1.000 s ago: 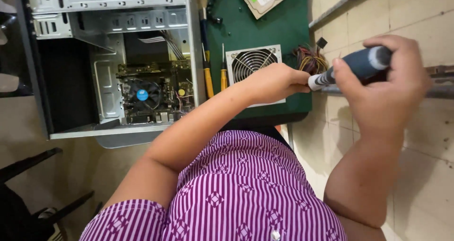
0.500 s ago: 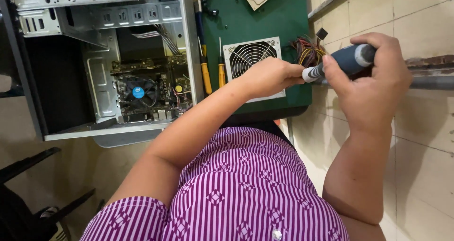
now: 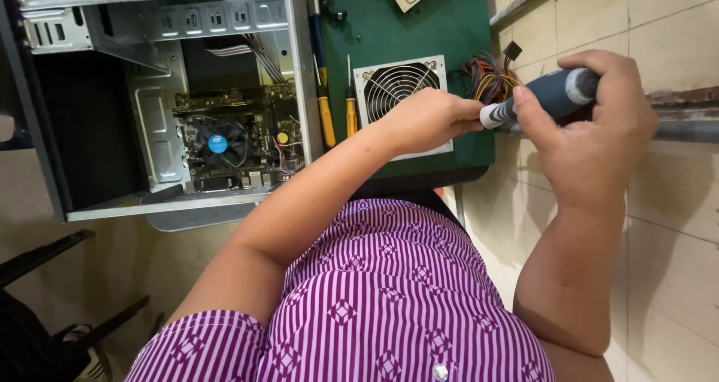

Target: The person is using a screwdriver to remove the screws holding a power supply unit into a computer case.

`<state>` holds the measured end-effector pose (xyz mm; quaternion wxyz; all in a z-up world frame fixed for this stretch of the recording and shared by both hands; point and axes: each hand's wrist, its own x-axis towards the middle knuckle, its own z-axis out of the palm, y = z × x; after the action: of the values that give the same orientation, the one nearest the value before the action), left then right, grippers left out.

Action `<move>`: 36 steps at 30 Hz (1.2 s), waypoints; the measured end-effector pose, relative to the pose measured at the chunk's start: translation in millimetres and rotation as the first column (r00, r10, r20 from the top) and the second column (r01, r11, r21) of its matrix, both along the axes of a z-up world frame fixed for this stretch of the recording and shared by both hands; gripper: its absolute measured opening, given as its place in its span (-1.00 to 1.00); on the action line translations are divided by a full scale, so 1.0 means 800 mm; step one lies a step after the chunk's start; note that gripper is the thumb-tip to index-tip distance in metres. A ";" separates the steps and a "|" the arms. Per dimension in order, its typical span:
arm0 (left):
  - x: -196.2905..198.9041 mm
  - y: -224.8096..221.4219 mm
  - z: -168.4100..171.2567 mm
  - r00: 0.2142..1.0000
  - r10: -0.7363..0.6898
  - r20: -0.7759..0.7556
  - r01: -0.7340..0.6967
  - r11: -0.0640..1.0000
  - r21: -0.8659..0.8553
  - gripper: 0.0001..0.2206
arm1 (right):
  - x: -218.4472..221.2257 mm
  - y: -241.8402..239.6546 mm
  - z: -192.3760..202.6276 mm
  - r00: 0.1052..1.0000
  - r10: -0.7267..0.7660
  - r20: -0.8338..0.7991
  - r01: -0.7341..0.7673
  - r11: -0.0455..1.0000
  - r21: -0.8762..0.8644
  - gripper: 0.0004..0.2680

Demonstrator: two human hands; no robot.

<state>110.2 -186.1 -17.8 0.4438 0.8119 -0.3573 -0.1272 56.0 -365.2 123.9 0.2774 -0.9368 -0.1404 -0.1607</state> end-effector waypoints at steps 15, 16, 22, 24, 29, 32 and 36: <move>0.000 -0.002 -0.003 1.000 -0.007 0.027 0.007 1.000 0.010 -0.87 | 0.001 -0.007 -0.004 1.000 0.017 0.012 -0.017 1.000 -0.011 -0.70; -0.001 -0.002 -0.001 1.000 -0.007 0.025 0.006 1.000 0.011 -0.87 | 0.001 -0.008 -0.005 1.000 0.018 0.010 -0.018 1.000 -0.010 -0.70; -0.004 -0.003 0.003 1.000 0.003 0.005 -0.003 1.000 0.025 -0.85 | -0.002 -0.011 -0.004 1.000 0.020 0.015 -0.020 1.000 -0.004 -0.69; -0.003 -0.003 0.003 1.000 -0.002 0.003 0.002 1.000 0.030 -0.84 | -0.002 -0.012 -0.004 1.000 0.022 0.020 -0.022 1.000 -0.016 -0.69; -0.003 -0.002 0.005 1.000 -0.015 -0.001 0.015 0.999 0.030 -0.85 | -0.003 -0.016 -0.006 0.999 0.032 0.031 -0.031 0.999 -0.037 -0.69; -0.002 -0.003 0.002 1.000 -0.019 -0.009 0.020 0.999 0.045 -0.86 | -0.003 -0.013 -0.006 0.999 0.026 0.027 -0.025 0.999 -0.031 -0.69; -0.002 -0.003 0.000 1.000 -0.017 -0.022 0.018 0.999 0.051 -0.86 | -0.002 -0.012 -0.009 1.000 0.023 0.020 -0.022 1.000 -0.021 -0.70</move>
<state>108.4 -188.1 -17.9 0.4258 0.8184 -0.3561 -0.1490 54.3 -374.9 116.8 0.2681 -0.9362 -0.1554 -0.1657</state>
